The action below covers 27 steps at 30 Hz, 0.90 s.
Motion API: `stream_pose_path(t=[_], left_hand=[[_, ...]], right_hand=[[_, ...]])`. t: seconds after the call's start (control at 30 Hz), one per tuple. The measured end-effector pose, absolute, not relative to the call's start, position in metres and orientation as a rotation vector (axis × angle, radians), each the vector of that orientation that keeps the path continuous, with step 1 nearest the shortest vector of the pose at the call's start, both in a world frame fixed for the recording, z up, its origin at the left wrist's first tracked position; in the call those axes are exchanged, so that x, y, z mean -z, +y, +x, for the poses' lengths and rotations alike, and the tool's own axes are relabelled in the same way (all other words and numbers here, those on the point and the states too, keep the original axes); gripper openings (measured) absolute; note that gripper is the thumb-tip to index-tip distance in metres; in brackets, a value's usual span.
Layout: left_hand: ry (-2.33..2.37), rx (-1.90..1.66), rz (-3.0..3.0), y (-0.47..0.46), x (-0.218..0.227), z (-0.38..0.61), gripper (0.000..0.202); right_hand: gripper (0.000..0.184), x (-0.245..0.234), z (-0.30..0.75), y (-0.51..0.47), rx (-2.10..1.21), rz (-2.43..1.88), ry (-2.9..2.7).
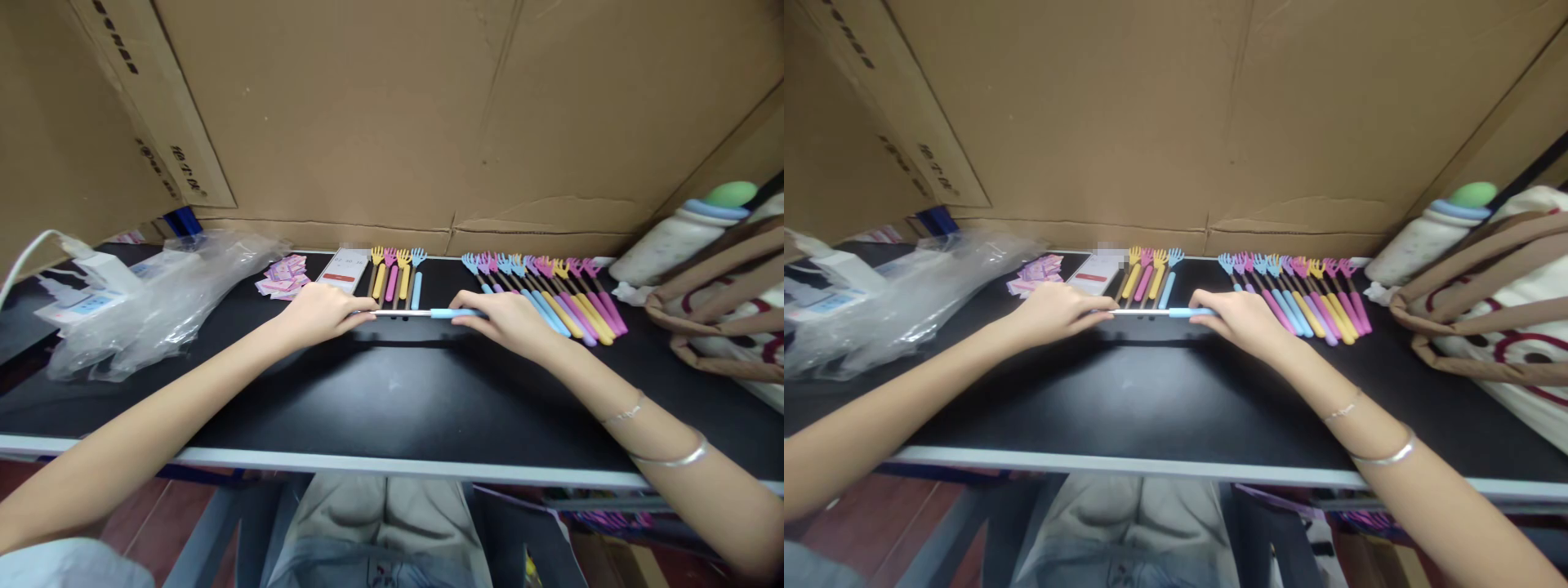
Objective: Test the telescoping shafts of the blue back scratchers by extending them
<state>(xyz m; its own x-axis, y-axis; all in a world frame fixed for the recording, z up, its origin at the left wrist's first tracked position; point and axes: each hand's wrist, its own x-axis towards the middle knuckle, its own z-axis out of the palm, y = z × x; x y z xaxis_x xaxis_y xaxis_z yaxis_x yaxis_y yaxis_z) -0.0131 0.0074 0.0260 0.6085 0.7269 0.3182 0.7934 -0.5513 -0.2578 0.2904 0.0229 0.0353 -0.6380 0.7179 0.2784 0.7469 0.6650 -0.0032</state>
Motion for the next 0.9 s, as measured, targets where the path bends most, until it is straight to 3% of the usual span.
stream_pose_path(t=[0.27, 0.73, 0.9], left_hand=[[-1.006, 0.516, -2.386, 0.008, -0.022, -0.014, 0.033], [-1.251, 0.366, -2.364, 0.004, -0.029, -0.01, 0.035], [-1.323, 0.436, -2.426, 0.006, -0.031, -0.013, 0.035]], right_hand=[[0.034, -0.036, 0.288, 0.024, -0.204, -1.245, -2.625], [0.028, -0.04, 0.284, 0.016, 0.403, -1.257, -2.298], [0.027, -0.041, 0.285, 0.014, 0.447, -1.141, -2.269]])
